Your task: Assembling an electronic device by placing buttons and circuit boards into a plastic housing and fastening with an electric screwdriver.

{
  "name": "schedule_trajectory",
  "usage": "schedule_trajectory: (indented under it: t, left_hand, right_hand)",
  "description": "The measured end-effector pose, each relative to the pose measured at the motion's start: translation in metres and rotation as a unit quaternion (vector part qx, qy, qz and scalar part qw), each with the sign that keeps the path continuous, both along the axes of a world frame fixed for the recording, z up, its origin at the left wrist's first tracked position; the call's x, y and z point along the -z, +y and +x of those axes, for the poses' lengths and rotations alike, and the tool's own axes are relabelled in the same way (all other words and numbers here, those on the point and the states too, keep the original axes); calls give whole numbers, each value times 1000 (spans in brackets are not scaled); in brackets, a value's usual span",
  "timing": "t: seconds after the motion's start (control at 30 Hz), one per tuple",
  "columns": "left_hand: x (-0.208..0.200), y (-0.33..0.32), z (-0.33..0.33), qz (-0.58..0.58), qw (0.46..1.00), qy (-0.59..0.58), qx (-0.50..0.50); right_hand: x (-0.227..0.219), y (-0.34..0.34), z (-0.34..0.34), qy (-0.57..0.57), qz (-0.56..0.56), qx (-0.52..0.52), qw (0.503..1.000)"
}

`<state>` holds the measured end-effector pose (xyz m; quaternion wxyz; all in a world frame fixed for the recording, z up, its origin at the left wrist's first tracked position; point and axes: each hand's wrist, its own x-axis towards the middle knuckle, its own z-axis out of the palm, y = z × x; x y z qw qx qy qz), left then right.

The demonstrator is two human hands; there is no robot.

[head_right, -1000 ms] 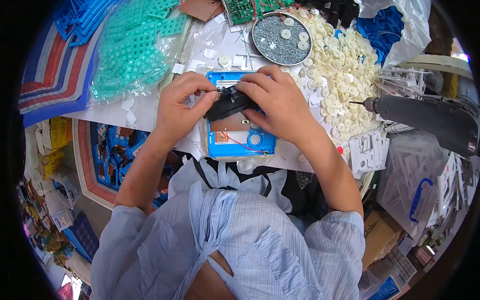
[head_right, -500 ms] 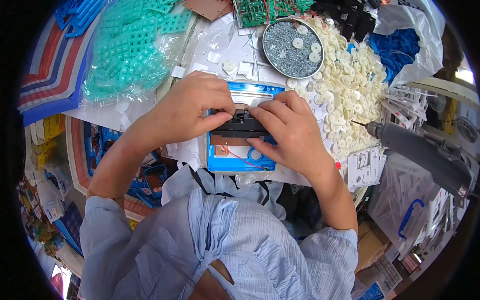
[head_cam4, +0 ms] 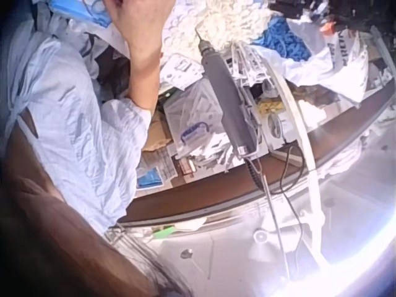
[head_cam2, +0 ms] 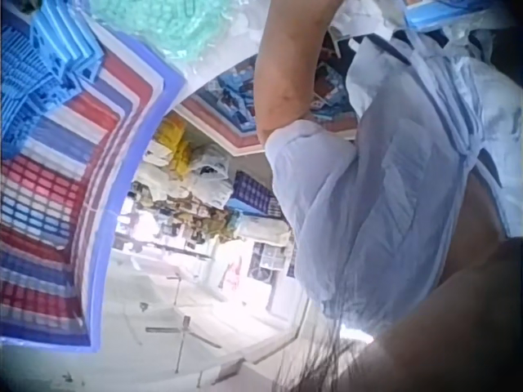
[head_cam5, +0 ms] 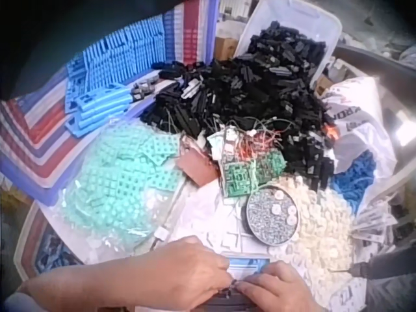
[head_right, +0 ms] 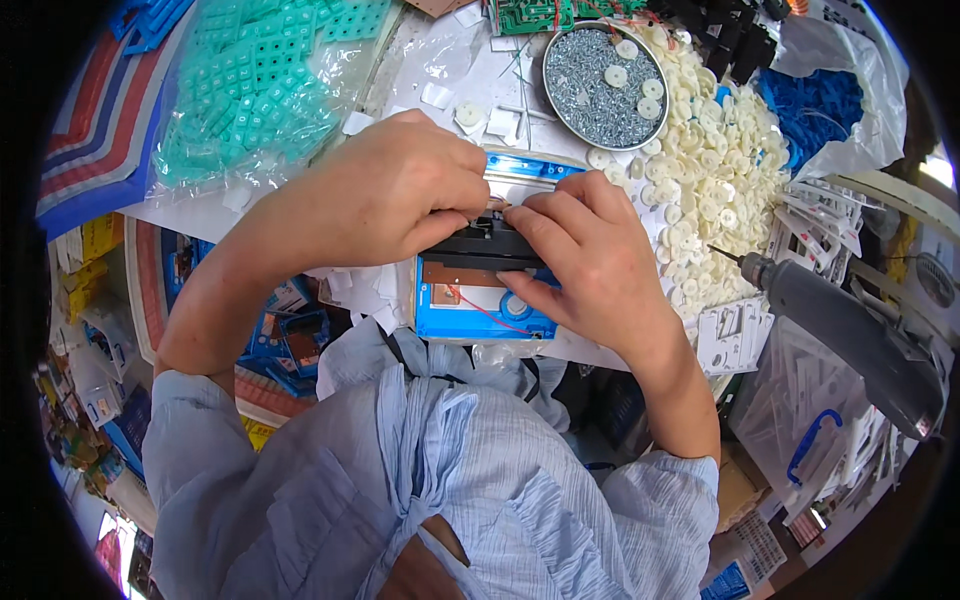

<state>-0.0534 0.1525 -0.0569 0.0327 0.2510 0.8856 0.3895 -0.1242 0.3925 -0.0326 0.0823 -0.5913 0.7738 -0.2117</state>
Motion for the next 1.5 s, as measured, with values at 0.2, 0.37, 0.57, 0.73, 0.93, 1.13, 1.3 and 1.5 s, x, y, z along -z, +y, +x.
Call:
schedule_trajectory:
  t: [0.2,0.37,0.57,0.73,0.93,1.13,1.3,1.5]
  left_hand:
    - [-3,-2,-3,15,1000,-17,16]
    - [2,0,0,20,1000,10,8]
    - [-2,6,4,-48,998,37,-3]
    - [-2,6,4,-62,996,57,-13]
    - [-5,1,8,-27,999,20,-40]
    - [-2,1,13,-7,998,29,-58]
    - [1,0,9,-2,999,31,-30]
    - [0,1,4,18,999,36,-12]
  right_hand:
    - [-3,-3,1,4,2,-5,1000]
    - [-1,-4,1,8,2,-9,1000]
    - [-2,-4,2,17,10,-5,1000]
    - [-2,-6,1,22,2,-5,1000]
    - [-2,-4,3,25,5,2,1000]
    - [-2,-6,2,27,5,1,1000]
    - [-3,-7,1,29,7,-4,1000]
    - [-3,-6,1,23,14,0,1000]
